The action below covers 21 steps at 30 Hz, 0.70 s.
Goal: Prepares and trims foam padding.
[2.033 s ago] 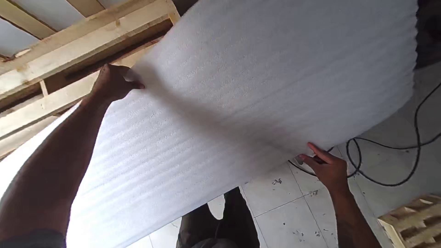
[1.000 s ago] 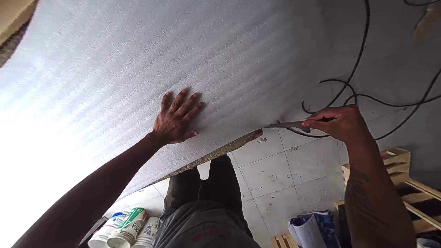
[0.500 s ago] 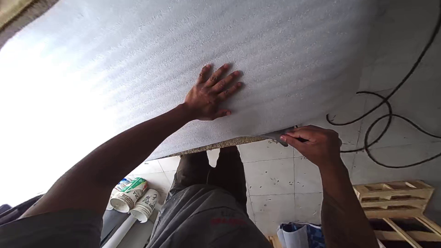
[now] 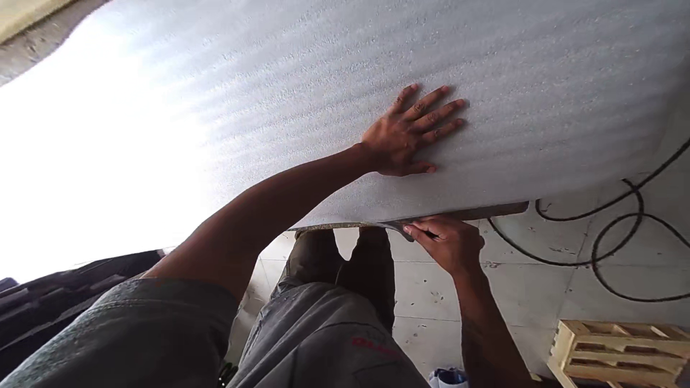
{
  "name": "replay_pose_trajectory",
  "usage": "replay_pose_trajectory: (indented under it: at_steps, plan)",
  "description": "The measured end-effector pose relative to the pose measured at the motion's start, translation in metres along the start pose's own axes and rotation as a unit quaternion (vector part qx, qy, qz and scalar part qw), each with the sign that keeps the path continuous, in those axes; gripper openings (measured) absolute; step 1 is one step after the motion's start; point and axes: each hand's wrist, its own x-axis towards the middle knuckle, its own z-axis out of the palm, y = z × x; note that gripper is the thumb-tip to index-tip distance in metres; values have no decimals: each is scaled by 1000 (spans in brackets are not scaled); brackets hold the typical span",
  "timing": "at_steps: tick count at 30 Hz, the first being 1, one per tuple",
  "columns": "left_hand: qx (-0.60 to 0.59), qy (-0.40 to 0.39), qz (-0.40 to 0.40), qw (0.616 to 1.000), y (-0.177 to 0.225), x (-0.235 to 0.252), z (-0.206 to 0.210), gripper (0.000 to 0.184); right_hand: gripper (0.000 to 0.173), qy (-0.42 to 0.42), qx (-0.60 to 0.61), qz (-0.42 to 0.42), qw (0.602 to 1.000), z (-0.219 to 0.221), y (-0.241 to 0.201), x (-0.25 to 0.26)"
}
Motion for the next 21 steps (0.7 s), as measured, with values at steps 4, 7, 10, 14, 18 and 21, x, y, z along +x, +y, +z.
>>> replay_pose_trajectory:
  at_steps: [4,7,10,14,18,21]
  plan:
    - [-11,21,12,1000,-2,0,5,89,33,18,-9,4,1000,34,-39,-9]
    - [-25,39,18,999,-7,0,6,90,34,36,-19,35,999,18,-32,-19]
    - [-44,40,18,998,-2,0,10,89,33,21,-32,15,999,60,-81,-17]
    - [-68,40,14,997,-1,-3,5,87,33,62,-54,-5,997,156,-196,0]
    - [-161,79,-13,984,-11,-20,-14,65,69,55,19,114,992,168,-229,-18]
    - [-194,159,-56,966,-45,-73,-36,53,92,31,75,91,993,167,-205,-24]
